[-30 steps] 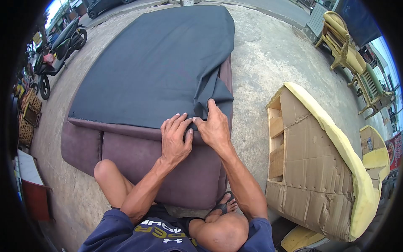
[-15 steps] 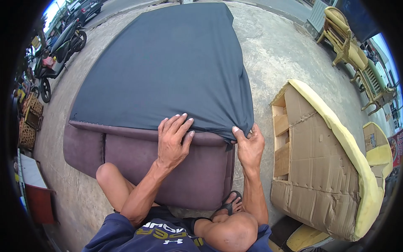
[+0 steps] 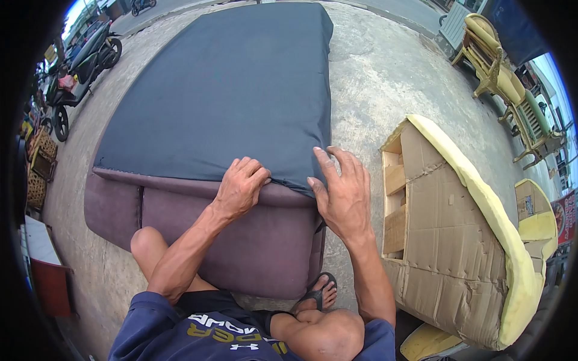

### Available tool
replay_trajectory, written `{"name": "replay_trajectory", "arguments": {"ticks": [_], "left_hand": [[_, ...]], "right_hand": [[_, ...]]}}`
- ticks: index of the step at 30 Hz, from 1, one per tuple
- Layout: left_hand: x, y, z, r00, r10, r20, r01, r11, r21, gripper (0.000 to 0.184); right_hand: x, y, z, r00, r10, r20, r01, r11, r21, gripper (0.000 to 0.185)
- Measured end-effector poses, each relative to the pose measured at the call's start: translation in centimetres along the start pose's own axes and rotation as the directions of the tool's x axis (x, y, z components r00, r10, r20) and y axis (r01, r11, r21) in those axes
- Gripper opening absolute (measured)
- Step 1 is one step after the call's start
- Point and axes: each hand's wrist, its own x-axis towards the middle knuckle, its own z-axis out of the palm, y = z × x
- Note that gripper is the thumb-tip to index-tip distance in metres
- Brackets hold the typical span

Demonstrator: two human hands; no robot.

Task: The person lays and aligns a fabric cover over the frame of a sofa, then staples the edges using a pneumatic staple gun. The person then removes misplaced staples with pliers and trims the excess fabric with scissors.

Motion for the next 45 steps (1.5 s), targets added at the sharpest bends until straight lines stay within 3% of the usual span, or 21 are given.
{"name": "replay_trajectory", "arguments": {"ticks": [1, 3, 4, 6, 7, 9, 10, 13, 17, 19, 20, 24, 26, 29, 32, 37, 39, 40, 42, 43, 45], "left_hand": [[-0.2, 0.1, 0.0, 1.0, 0.003, 0.014, -0.003, 1.0, -0.002, 0.004], [0.1, -0.2, -0.2, 0.998, 0.055, 0.031, -0.057, 0.997, 0.05, 0.007], [0.2, -0.8, -0.3, 0.998, 0.059, 0.035, -0.061, 0.996, 0.061, 0.007], [0.3, -1.5, -0.6, 0.972, 0.203, 0.117, -0.216, 0.97, 0.113, 0.005], [0.2, -1.7, -1.0, 0.972, 0.198, 0.127, -0.213, 0.97, 0.117, 0.005], [0.6, -2.1, -1.8, 0.907, 0.368, 0.203, -0.395, 0.912, 0.112, 0.012], [0.3, -2.2, -2.2, 0.88, 0.402, 0.253, -0.437, 0.894, 0.098, 0.026], [0.2, -2.1, -2.6, 0.853, 0.42, 0.309, -0.464, 0.882, 0.083, 0.028], [0.1, -1.6, -2.4, 0.872, 0.36, 0.332, -0.385, 0.923, 0.01, 0.027], [-0.3, -1.0, -2.3, 0.915, 0.256, 0.311, -0.262, 0.965, -0.024, 0.027], [-0.7, -0.2, -2.4, 0.931, 0.163, 0.328, -0.16, 0.986, -0.035, 0.04], [-1.8, 2.8, -1.1, 0.966, 0.029, 0.258, -0.05, 0.996, 0.073, 0.063], [-2.5, 3.3, 0.1, 0.983, 0.024, 0.182, -0.046, 0.992, 0.115, 0.062], [-3.0, 3.6, 1.8, 0.997, 0.046, 0.061, -0.057, 0.98, 0.192, 0.054], [-2.8, 4.8, 3.3, 0.998, 0.055, -0.008, -0.054, 0.997, 0.055, 0.046], [-2.7, 5.7, 3.6, 0.997, 0.016, -0.078, -0.01, 0.997, 0.071, 0.041], [-2.4, 5.8, 3.6, 0.997, -0.004, -0.082, 0.008, 0.999, 0.045, 0.041], [-2.4, 5.8, 3.7, 0.996, -0.007, -0.091, 0.011, 0.999, 0.043, 0.043], [-2.6, 5.9, 3.9, 0.995, -0.028, -0.092, 0.032, 0.998, 0.046, 0.043], [-2.6, 5.7, 4.0, 0.996, -0.008, -0.086, 0.012, 0.999, 0.038, 0.043], [-2.9, 5.7, 4.6, 0.994, -0.023, -0.103, 0.03, 0.997, 0.072, 0.042]], "right_hand": [[0.0, 0.1, 0.8, 1.0, 0.013, 0.001, -0.013, 1.0, 0.005, 0.049], [0.1, 0.9, 3.4, 0.951, -0.164, 0.263, 0.11, 0.972, 0.207, 0.035], [0.6, 1.6, 4.1, 0.953, -0.165, 0.253, 0.111, 0.97, 0.214, 0.035], [0.9, 2.8, 4.8, 0.859, -0.314, 0.404, 0.264, 0.949, 0.174, 0.028], [0.7, 3.0, 4.8, 0.86, -0.315, 0.402, 0.261, 0.947, 0.185, 0.028], [0.6, 3.5, 4.5, 0.792, -0.531, 0.301, 0.526, 0.844, 0.103, 0.029], [0.7, 3.8, 4.1, 0.796, -0.529, 0.296, 0.523, 0.846, 0.106, 0.029], [0.6, 4.1, 3.0, 0.716, -0.598, 0.359, 0.607, 0.788, 0.104, 0.031], [0.1, 3.6, 2.1, 0.714, -0.579, 0.393, 0.594, 0.799, 0.098, 0.033], [0.0, 3.5, 1.8, 0.716, -0.573, 0.398, 0.593, 0.801, 0.087, 0.034], [-0.1, 3.3, 1.7, 0.719, -0.56, 0.412, 0.587, 0.806, 0.072, 0.035], [-0.6, 3.1, 1.8, 0.73, -0.532, 0.428, 0.589, 0.808, 0.001, 0.04], [-1.2, 2.8, 1.6, 0.754, -0.512, 0.411, 0.576, 0.817, -0.04, 0.042], [-2.4, 2.2, 1.8, 0.799, -0.452, 0.396, 0.517, 0.853, -0.068, 0.045], [-3.8, 1.7, 2.0, 0.867, -0.367, 0.337, 0.423, 0.9, -0.108, 0.049], [-5.6, 0.3, 2.1, 0.925, -0.232, 0.3, 0.262, 0.963, -0.064, 0.052], [-7.2, 0.3, 1.8, 0.975, -0.035, 0.218, 0.002, 0.989, 0.148, 0.055], [-9.7, 0.8, 1.8, 0.973, 0.126, 0.192, -0.158, 0.974, 0.162, 0.054], [-17.2, 1.8, 1.6, 0.848, 0.473, 0.239, -0.508, 0.855, 0.109, 0.05], [-22.4, 2.4, 1.4, 0.717, 0.639, 0.279, -0.671, 0.741, 0.025, 0.046], [-30.5, 3.1, 1.4, 0.395, 0.837, 0.378, -0.834, 0.5, -0.234, 0.044]]}}
